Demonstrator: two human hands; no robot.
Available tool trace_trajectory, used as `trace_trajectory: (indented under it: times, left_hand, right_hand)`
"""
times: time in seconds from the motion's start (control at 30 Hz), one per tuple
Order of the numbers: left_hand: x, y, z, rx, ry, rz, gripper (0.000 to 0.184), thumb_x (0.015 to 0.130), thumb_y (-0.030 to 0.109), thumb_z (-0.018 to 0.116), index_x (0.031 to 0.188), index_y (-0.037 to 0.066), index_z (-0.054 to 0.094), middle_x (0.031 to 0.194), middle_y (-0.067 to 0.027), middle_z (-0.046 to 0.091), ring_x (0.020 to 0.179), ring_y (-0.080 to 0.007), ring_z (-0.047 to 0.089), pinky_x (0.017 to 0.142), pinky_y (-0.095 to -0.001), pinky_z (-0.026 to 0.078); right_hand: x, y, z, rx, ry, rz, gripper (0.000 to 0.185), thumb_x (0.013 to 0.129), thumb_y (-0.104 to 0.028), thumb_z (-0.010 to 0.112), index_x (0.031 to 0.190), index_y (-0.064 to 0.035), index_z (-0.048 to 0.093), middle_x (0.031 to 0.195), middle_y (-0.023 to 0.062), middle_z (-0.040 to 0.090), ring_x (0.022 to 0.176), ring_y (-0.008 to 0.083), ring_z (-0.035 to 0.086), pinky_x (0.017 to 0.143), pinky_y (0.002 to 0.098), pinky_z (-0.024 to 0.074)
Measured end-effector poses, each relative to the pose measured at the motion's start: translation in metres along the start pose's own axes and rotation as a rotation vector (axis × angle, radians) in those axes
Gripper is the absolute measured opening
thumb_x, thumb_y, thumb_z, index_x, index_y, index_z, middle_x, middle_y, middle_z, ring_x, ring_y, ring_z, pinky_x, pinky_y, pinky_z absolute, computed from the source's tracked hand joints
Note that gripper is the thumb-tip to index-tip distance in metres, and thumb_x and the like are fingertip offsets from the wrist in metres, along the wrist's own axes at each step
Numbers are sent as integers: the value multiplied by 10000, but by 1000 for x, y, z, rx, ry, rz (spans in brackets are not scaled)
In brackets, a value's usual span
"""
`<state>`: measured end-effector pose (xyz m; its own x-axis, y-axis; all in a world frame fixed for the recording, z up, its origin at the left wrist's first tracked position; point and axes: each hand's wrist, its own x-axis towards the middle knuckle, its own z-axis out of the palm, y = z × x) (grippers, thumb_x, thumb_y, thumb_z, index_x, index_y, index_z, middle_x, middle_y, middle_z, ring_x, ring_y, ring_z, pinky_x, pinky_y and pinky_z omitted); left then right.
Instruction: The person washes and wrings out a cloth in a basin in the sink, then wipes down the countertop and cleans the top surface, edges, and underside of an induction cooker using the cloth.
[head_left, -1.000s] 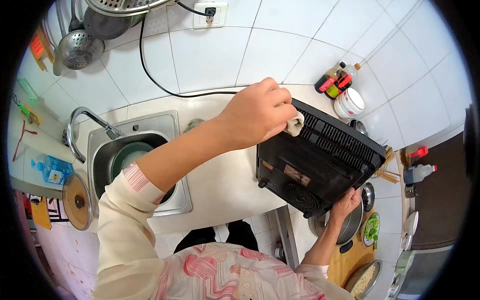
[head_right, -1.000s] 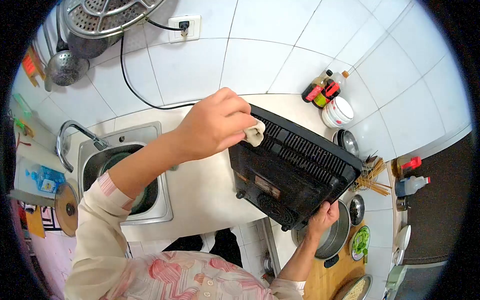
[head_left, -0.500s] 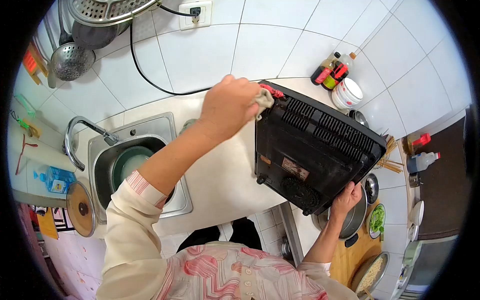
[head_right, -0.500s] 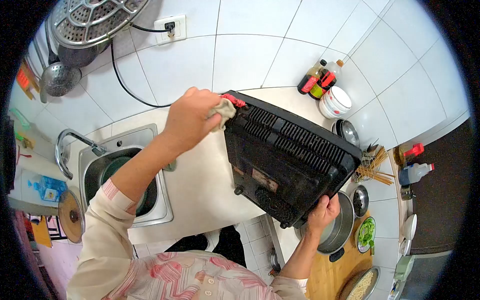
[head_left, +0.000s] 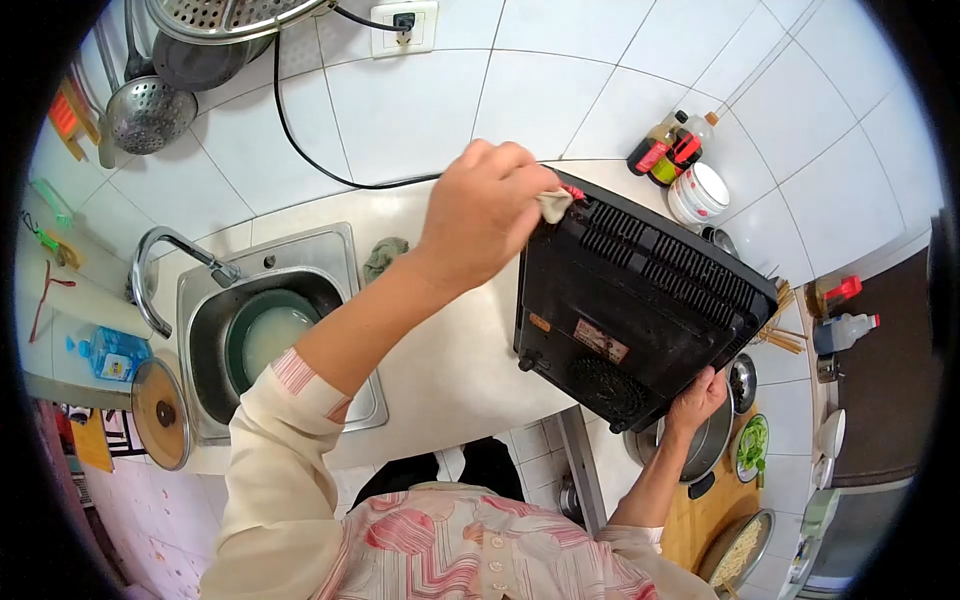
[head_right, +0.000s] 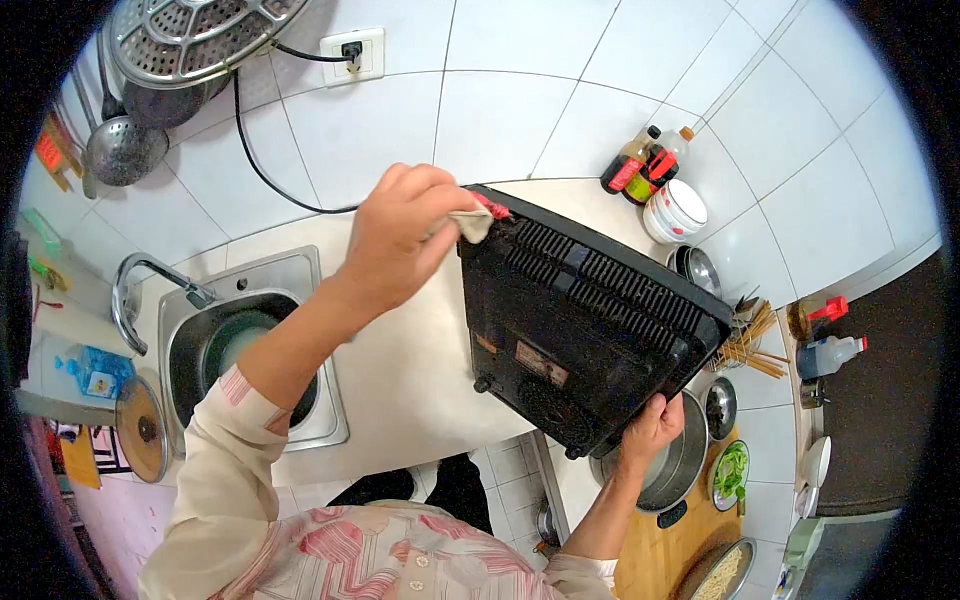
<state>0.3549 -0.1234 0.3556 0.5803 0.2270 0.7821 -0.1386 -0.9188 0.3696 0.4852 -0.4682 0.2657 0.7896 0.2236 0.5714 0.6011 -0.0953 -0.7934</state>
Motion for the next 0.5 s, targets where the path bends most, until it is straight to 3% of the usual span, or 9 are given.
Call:
trace_trajectory:
  times: [0.3,0.5]
  left_hand:
    - [-1,3,7,-130,-100,168,264,711,48,677,968,103,647,923,-65,573,850,-238,537,719,-331,464]
    - [9,0,2,-109,-241,139,233,715,83,703,938,100,640,903,-48,578,822,-231,549,705,-329,470]
  right_hand:
    - [-3,3,-3,22,-30,-11,430,960,-346,512,1116,48,587,990,41,631,877,114,555,791,250,437]
    - [1,-6,1,13,-35,5,434,940,-356,543,1101,44,600,973,26,625,868,112,543,775,252,431]
